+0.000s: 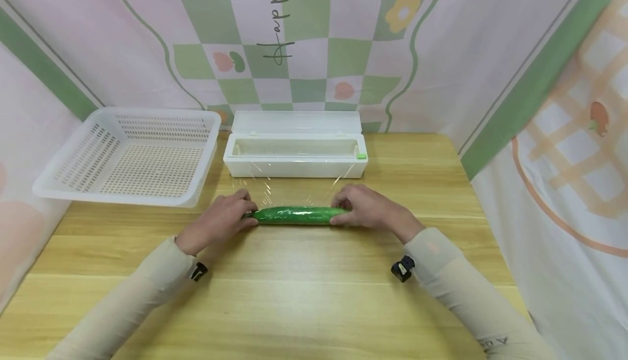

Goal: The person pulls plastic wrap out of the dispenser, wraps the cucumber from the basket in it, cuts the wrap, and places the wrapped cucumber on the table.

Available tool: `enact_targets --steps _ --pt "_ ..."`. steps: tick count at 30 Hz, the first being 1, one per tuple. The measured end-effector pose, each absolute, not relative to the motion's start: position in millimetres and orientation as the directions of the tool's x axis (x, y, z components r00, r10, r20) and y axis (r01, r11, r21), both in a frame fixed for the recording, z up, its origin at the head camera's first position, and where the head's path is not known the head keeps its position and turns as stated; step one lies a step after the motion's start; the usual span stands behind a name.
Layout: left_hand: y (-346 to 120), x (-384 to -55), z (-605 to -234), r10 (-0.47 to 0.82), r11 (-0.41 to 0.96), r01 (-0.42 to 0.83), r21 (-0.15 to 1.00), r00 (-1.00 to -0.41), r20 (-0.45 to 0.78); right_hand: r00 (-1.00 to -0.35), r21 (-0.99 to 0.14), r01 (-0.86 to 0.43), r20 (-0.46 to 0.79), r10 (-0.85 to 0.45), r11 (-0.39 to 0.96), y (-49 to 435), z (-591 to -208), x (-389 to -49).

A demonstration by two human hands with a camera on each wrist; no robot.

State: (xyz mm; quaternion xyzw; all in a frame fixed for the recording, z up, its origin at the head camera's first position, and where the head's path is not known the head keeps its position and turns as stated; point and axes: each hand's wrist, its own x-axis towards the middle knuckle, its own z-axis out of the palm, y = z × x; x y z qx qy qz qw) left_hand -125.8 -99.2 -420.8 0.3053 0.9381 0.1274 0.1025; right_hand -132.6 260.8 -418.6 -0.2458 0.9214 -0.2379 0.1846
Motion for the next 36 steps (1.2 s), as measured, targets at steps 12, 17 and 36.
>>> enact_targets --steps 12,17,36 --pt "-98.2 -127.0 -424.5 0.583 0.793 0.558 0.245 -0.812 -0.035 -0.831 -0.537 -0.373 -0.169 -0.53 0.757 260.8 -415.8 -132.7" --pt "-97.9 -127.0 -424.8 0.573 0.804 0.555 0.213 -0.819 -0.032 -0.843 -0.47 -0.418 -0.12 -0.525 0.778 259.6 -415.4 -129.8" --pt "-97.6 -129.4 -427.3 0.595 0.773 0.591 0.231 -0.802 0.062 -0.834 -0.374 -0.506 -0.018 -0.551 0.778 256.3 -418.1 -127.7"
